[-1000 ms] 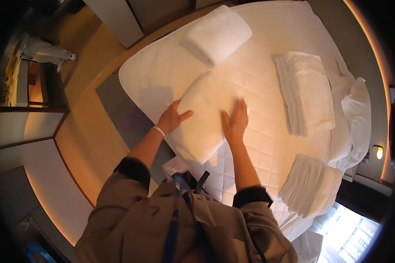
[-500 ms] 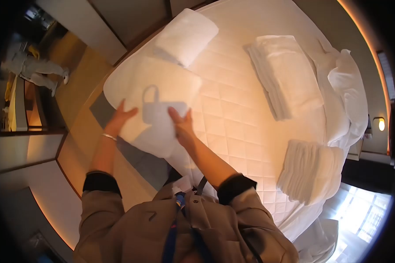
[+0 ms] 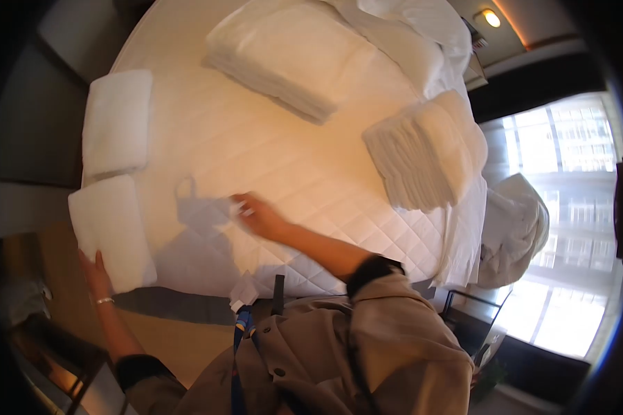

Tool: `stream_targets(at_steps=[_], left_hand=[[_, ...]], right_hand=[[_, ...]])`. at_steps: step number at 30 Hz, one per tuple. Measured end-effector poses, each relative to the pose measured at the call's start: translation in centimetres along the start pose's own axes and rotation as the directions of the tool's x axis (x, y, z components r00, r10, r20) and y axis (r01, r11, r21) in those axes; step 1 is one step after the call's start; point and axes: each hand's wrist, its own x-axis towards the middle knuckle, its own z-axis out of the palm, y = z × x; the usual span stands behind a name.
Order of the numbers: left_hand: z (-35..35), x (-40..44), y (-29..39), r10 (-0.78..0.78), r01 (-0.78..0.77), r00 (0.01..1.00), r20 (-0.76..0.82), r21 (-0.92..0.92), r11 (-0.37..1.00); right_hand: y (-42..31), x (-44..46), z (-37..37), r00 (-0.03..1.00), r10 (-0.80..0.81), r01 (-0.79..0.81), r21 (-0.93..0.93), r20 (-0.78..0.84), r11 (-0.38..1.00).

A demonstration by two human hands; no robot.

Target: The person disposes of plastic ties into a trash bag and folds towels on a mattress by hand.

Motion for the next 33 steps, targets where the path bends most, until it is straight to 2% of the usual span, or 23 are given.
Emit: stream_targets(at_steps=[1, 2, 3, 5, 6, 7, 8, 9, 10, 11, 13, 14, 16, 17, 18, 20, 22, 24, 25, 28, 30, 32, 33], left_hand=[[-1.3, -0.1, 2.1, 0.030, -0.030, 1.000, -0.003, -0.010, 0.999], [-3.8, -0.5, 5.7, 0.076, -0.073, 0.993, -0.087, 0.038, 0.997], [-5.2, -1.2, 9.3, 0.122, -0.108, 0.978, -0.171, 0.088, 0.990], [-3.3, -2.7, 15.0, 0.218, -0.237, 0.951, -0.220, -0.066, 0.969], [-1.3, -3.5, 17.5, 0.239, -0.292, 0.949, -0.207, -0.286, 0.913], [-0.1, -4.7, 21.3, 0.265, -0.339, 0.937, -0.226, -0.422, 0.841], [-1.4, -6.5, 26.5, 0.244, -0.253, 0.966, -0.083, -0.484, 0.838], [-0.5, -7.8, 30.2, 0.255, -0.194, 0.967, 0.022, -0.586, 0.787], [0.9, -9.6, 33.8, 0.215, -0.001, 0.958, 0.191, -0.746, 0.666], [1.9, -12.1, 37.1, 0.260, 0.090, 0.928, 0.268, -0.836, 0.541], [1.8, -17.4, 42.6, 0.368, 0.202, 0.840, 0.399, -0.860, 0.469], [2.3, -20.2, 43.7, 0.404, 0.297, 0.785, 0.470, -0.857, 0.420], [0.7, -24.5, 44.2, 0.542, 0.079, 0.765, 0.348, -0.886, 0.457], [-0.4, -26.3, 44.2, 0.448, 0.271, 0.771, 0.454, -0.869, 0.414], [-1.5, -28.0, 44.0, 0.363, 0.454, 0.744, 0.561, -0.823, 0.341], [-3.1, -30.6, 41.8, 0.237, 0.549, 0.748, 0.620, -0.779, 0.302], [-4.5, -32.1, 40.0, 0.154, 0.635, 0.722, 0.674, -0.734, 0.241], [-5.1, -32.0, 38.8, -0.026, 0.665, 0.732, 0.680, -0.706, 0.244], [-5.7, -31.4, 38.6, -0.064, 0.653, 0.739, 0.671, -0.689, 0.315], [-4.7, -28.8, 38.2, -0.037, 0.675, 0.727, 0.685, -0.705, 0.219], [-5.1, -26.2, 39.2, 0.007, 0.650, 0.749, 0.663, -0.736, 0.192], [-6.1, -23.5, 40.0, 0.056, 0.622, 0.768, 0.638, -0.763, 0.174], [-6.1, -22.6, 40.4, 0.026, 0.546, 0.827, 0.562, -0.812, 0.205]], right_hand=[[-1.6, -2.4, -5.6, 0.983, -0.090, 0.063, -0.171, -0.160, 0.983], [-1.9, -4.3, -11.0, 0.912, -0.283, 0.122, -0.462, -0.296, 0.878], [-2.6, -6.5, -16.5, 0.889, -0.241, 0.018, -0.496, -0.390, 0.868], [-0.5, -10.9, -25.9, 0.742, -0.347, -0.034, -0.548, -0.574, 0.836], [-0.8, -12.6, -29.6, 0.669, -0.347, -0.140, -0.569, -0.658, 0.810], [-2.5, -14.1, -32.1, 0.665, -0.219, -0.245, -0.486, -0.714, 0.839], [-3.8, -14.8, -33.6, 0.652, -0.088, -0.353, -0.405, -0.753, 0.844], [-3.4, -13.6, -34.0, 0.674, -0.108, -0.306, -0.410, -0.731, 0.859], [-2.9, -12.7, -34.1, 0.742, -0.023, -0.194, -0.247, -0.670, 0.950], [-2.5, -12.0, -33.8, 0.810, 0.056, -0.110, -0.056, -0.584, 0.992], [-0.1, -7.3, -32.0, 0.877, 0.059, -0.066, 0.001, -0.476, 0.998], [1.2, -4.2, -30.7, 0.900, 0.187, -0.095, 0.241, -0.394, 0.966], [1.6, 2.8, -28.8, 0.873, 0.380, -0.186, 0.512, -0.306, 0.839], [1.8, 6.2, -28.0, 0.843, 0.499, -0.261, 0.657, -0.203, 0.707], [1.7, 8.8, -27.6, 0.864, 0.479, -0.274, 0.653, -0.155, 0.706], [1.7, 12.1, -27.8, 0.769, 0.639, -0.409, 0.769, 0.000, 0.492], [0.0, 12.2, -28.3, 0.756, 0.655, -0.434, 0.757, 0.010, 0.489], [-1.0, 12.4, -27.8, 0.707, 0.680, -0.471, 0.586, -0.197, 0.660], [-1.3, 12.8, -27.8, 0.710, 0.676, -0.468, 0.586, -0.196, 0.662], [-2.1, 12.4, -26.9, 0.754, 0.635, -0.346, 0.721, -0.168, 0.601], [-4.2, 11.0, -25.5, 0.813, 0.499, -0.146, 0.726, -0.299, 0.672], [-7.6, 5.3, -21.9, 0.886, 0.375, -0.068, 0.726, -0.271, 0.685], [-6.7, 2.2, -19.7, 0.916, 0.363, -0.203, 0.585, -0.169, 0.785]])
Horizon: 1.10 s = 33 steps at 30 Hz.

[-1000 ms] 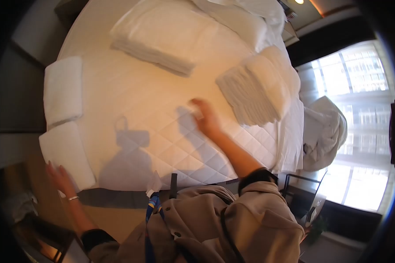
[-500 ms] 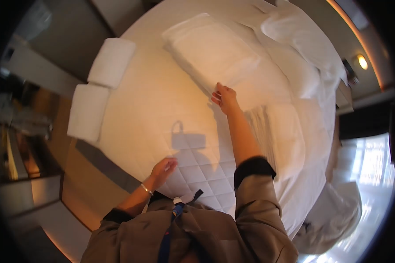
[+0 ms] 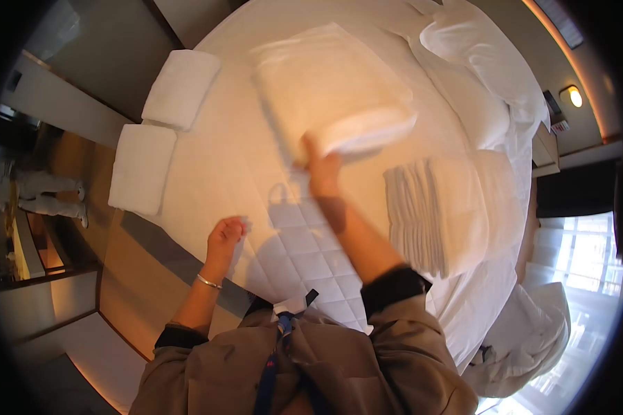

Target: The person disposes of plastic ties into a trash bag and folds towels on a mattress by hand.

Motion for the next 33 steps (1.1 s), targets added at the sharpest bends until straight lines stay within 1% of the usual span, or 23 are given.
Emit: stream_targets(at_steps=[1, 2, 3, 4, 6, 7, 8, 9, 11, 13, 15, 17, 19, 20, 23, 24, 26, 27, 28, 29, 30, 31, 33], left_hand=[[-0.4, 0.4, 0.1, 0.095, -0.093, 0.994, -0.053, 0.034, 0.995], [-0.4, 0.7, 0.5, 0.204, -0.191, 0.973, -0.110, 0.120, 0.974], [-0.6, 0.7, 0.8, 0.308, -0.272, 0.940, -0.149, 0.219, 0.937], [-1.0, 0.7, 0.9, 0.283, -0.245, 0.948, -0.146, 0.234, 0.941], [-1.9, 0.3, 0.7, 0.407, -0.284, 0.911, -0.064, 0.616, 0.734], [-1.8, 0.4, 0.4, 0.404, -0.278, 0.912, -0.072, 0.616, 0.737], [-1.1, 0.1, -0.4, 0.428, -0.357, 0.903, 0.040, 0.627, 0.692], [-0.2, 0.0, -1.1, 0.450, -0.436, 0.880, 0.151, 0.631, 0.642], [3.2, 1.3, -3.9, 0.418, -0.447, 0.889, 0.187, 0.553, 0.703], [7.4, 3.2, -4.6, 0.300, -0.402, 0.916, 0.268, 0.591, 0.699], [11.2, 3.0, -0.5, 0.189, -0.359, 0.933, 0.306, 0.804, 0.473], [12.6, 3.5, 0.9, 0.058, -0.227, 0.972, 0.227, 0.853, 0.471], [13.0, 4.7, 0.4, -0.032, -0.117, 0.988, 0.148, 0.882, 0.456], [13.0, 5.9, -1.0, -0.014, -0.158, 0.983, 0.184, 0.876, 0.455], [11.2, 7.6, -1.8, 0.033, -0.230, 0.969, 0.245, 0.844, 0.484], [9.9, 7.7, -1.0, 0.195, -0.350, 0.937, 0.291, 0.767, 0.537], [6.6, 8.0, 0.9, 0.405, -0.547, 0.837, 0.368, 0.527, 0.650], [4.7, 7.0, 4.8, 0.098, -0.268, 0.914, 0.394, 0.405, 0.874], [2.2, 7.0, 6.5, 0.187, -0.308, 0.875, 0.447, 0.215, 0.927], [0.0, 6.4, 9.8, 0.111, -0.212, 0.906, 0.408, 0.213, 0.954], [-2.8, 6.6, 11.3, 0.234, -0.281, 0.886, 0.401, 0.061, 0.958], [-5.4, 5.6, 14.1, 0.168, -0.217, 0.919, 0.356, 0.102, 0.971], [-10.0, 3.9, 17.6, 0.093, -0.065, 0.936, 0.339, -0.092, 0.994]], right_hand=[[5.9, -3.3, 1.6, 0.969, -0.246, 0.242, 0.102, 0.029, 0.965], [7.7, -8.0, 2.2, 0.981, -0.006, 0.018, -0.059, 0.194, 0.998], [11.4, -11.2, 1.7, 0.887, 0.019, 0.114, -0.260, 0.461, 0.959], [12.0, -14.1, -0.1, 0.719, -0.017, 0.173, -0.156, 0.695, 0.973], [13.1, -16.0, -3.3, 0.799, 0.228, -0.124, -0.219, 0.556, 0.968], [13.7, -15.4, -5.4, 0.908, 0.154, 0.010, -0.387, 0.389, 0.922], [14.4, -14.3, -7.4, 0.931, -0.298, 0.366, -0.533, 0.213, 0.763], [14.2, -13.2, -9.3, 0.961, -0.276, 0.211, -0.636, -0.003, 0.742], [14.9, -11.4, -9.6, 0.938, -0.347, 0.237, -0.729, -0.001, 0.642], [15.7, -11.1, -7.6, 0.964, 0.208, -0.156, -0.284, 0.164, 0.946], [16.5, -11.3, -6.1, 0.943, -0.082, 0.296, -0.696, 0.324, 0.654], [16.2, -12.0, -4.7, 0.953, -0.130, 0.207, -0.277, 0.273, 0.938], [15.8, -10.9, -6.8, 0.922, 0.120, -0.056, -0.180, 0.369, 0.982], [15.3, -10.6, -7.4, 0.909, 0.322, -0.353, 0.080, 0.263, 0.932], [18.9, -8.2, -8.1, 0.899, 0.436, -0.415, -0.247, 0.038, 0.876], [18.2, -7.4, -6.6, 0.905, 0.423, -0.400, -0.245, 0.049, 0.883], [16.3, -8.0, -2.4, 0.995, 0.101, -0.085, -0.451, 0.012, 0.889], [16.3, -8.5, -1.5, 0.993, 0.117, -0.105, -0.451, -0.002, 0.886], [15.9, -8.2, -0.5, 0.989, 0.119, -0.145, -0.434, -0.087, 0.889], [15.2, -7.3, 0.9, 0.981, 0.106, -0.165, -0.406, -0.164, 0.899], [14.4, -6.9, 1.1, 0.995, -0.019, -0.014, -0.331, -0.098, 0.943], [13.6, -7.4, -0.1, 0.990, -0.133, 0.118, -0.258, -0.042, 0.959], [9.4, -9.9, -3.0, 0.996, 0.007, -0.018, -0.107, -0.094, 0.994]])
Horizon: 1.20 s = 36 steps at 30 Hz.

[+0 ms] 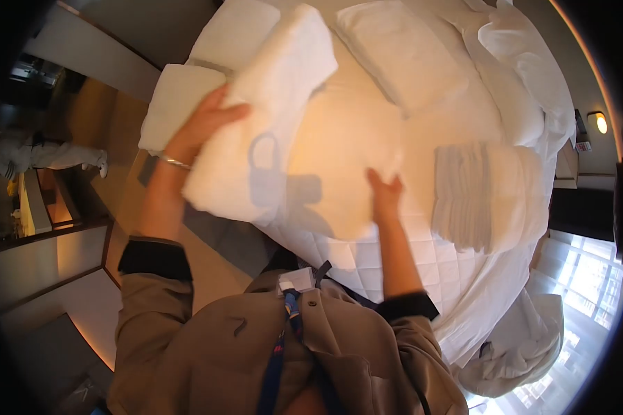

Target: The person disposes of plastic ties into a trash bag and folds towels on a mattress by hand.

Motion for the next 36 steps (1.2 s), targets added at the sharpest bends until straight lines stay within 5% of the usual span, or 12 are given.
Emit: stream_targets(at_steps=[4, 8, 10, 12, 14, 17, 22, 25, 27, 29, 31, 36], left_hand=[[-8.4, -0.5, -1.3, -0.050, 0.049, 0.997, -0.058, -0.013, 0.999], [-13.7, 2.9, -13.5, -0.114, 0.110, 0.993, 0.019, 0.161, 0.981], [-12.3, 3.6, -18.7, -0.031, 0.223, 0.959, -0.282, 0.679, 0.700], [-9.7, 4.2, -22.7, 0.365, -0.047, 0.923, -0.121, 0.906, 0.420], [-4.1, 2.3, -22.8, 0.440, -0.258, 0.892, 0.103, 0.916, 0.308], [4.4, -3.5, -22.1, 0.287, -0.277, 0.940, 0.182, 0.899, 0.338], [8.1, -5.7, -24.2, 0.033, -0.305, 0.952, 0.306, 0.952, -0.014], [10.5, -2.9, -24.7, 0.064, -0.333, 0.941, 0.331, 0.884, 0.329], [13.3, 0.6, -25.3, 0.192, -0.435, 0.890, 0.413, 0.649, 0.624], [19.0, 3.1, -23.1, -0.110, -0.054, 0.941, 0.320, 0.465, 0.884], [24.6, 6.1, -22.2, -0.324, 0.301, 0.881, 0.345, 0.119, 0.946], [36.8, 13.5, -23.0, -0.374, 0.409, 0.870, 0.323, -0.047, 0.911]], right_hand=[[-3.6, -7.3, -6.3, 0.978, -0.128, 0.147, 0.104, -0.167, 0.984], [1.9, -12.6, -8.9, 0.949, 0.058, -0.058, 0.009, -0.309, 0.998], [6.4, -13.7, -9.8, 0.898, 0.209, -0.258, -0.079, -0.387, 0.963], [11.1, -13.2, -12.5, 0.891, 0.256, -0.397, -0.371, -0.375, 0.840], [13.2, -12.1, -14.4, 0.860, 0.301, -0.421, -0.242, -0.412, 0.874], [12.3, -10.1, -13.9, 0.856, 0.312, -0.387, -0.111, -0.413, 0.915], [12.5, -9.9, -17.9, 0.788, 0.268, -0.220, 0.153, -0.554, 0.963], [13.1, -9.6, -20.6, 0.835, 0.427, -0.048, 0.728, -0.347, 0.684], [11.7, -8.7, -20.1, 0.844, 0.350, 0.035, 0.693, -0.406, 0.720], [9.8, -6.7, -20.3, 0.863, 0.217, 0.136, 0.622, -0.457, 0.771], [9.3, -4.2, -21.4, 0.851, 0.195, 0.165, 0.600, -0.488, 0.783], [12.0, 2.2, -24.3, 0.868, 0.076, 0.159, 0.421, -0.491, 0.893]])
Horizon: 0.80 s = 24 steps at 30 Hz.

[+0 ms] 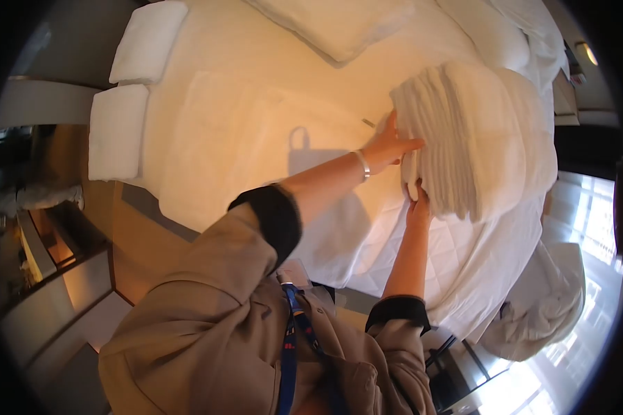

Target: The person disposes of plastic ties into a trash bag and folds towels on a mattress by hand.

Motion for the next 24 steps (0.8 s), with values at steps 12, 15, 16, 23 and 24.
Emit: stream_targets(at_steps=[12, 15, 16, 23, 24], left_hand=[[1.5, 11.8, 4.8, 0.698, -0.547, 0.711, 0.085, 0.690, 0.474], [-7.1, -0.8, 2.6, 0.734, -0.238, 0.675, 0.079, 0.964, 0.116], [-9.5, -5.4, 1.7, 0.656, 0.017, 0.751, -0.073, 0.996, 0.092], [-20.1, -23.0, -5.7, 0.617, 0.637, 0.582, -0.531, 0.768, 0.060], [-20.7, -23.0, -5.2, 0.626, 0.637, 0.572, -0.529, 0.768, 0.067]], right_hand=[[-6.4, 20.2, 6.8, 1.000, -0.024, 0.023, 0.059, 0.015, 0.998], [-9.5, 19.0, 8.0, 0.972, -0.138, 0.150, -0.051, 0.189, 0.987], [-9.2, 17.7, 6.3, 0.976, -0.091, 0.091, 0.008, 0.198, 0.996], [0.5, -5.9, 1.9, 0.839, 0.401, -0.255, -0.387, 0.367, 0.886], [1.2, -8.1, 4.1, 0.872, 0.307, -0.154, -0.381, 0.382, 0.912]])
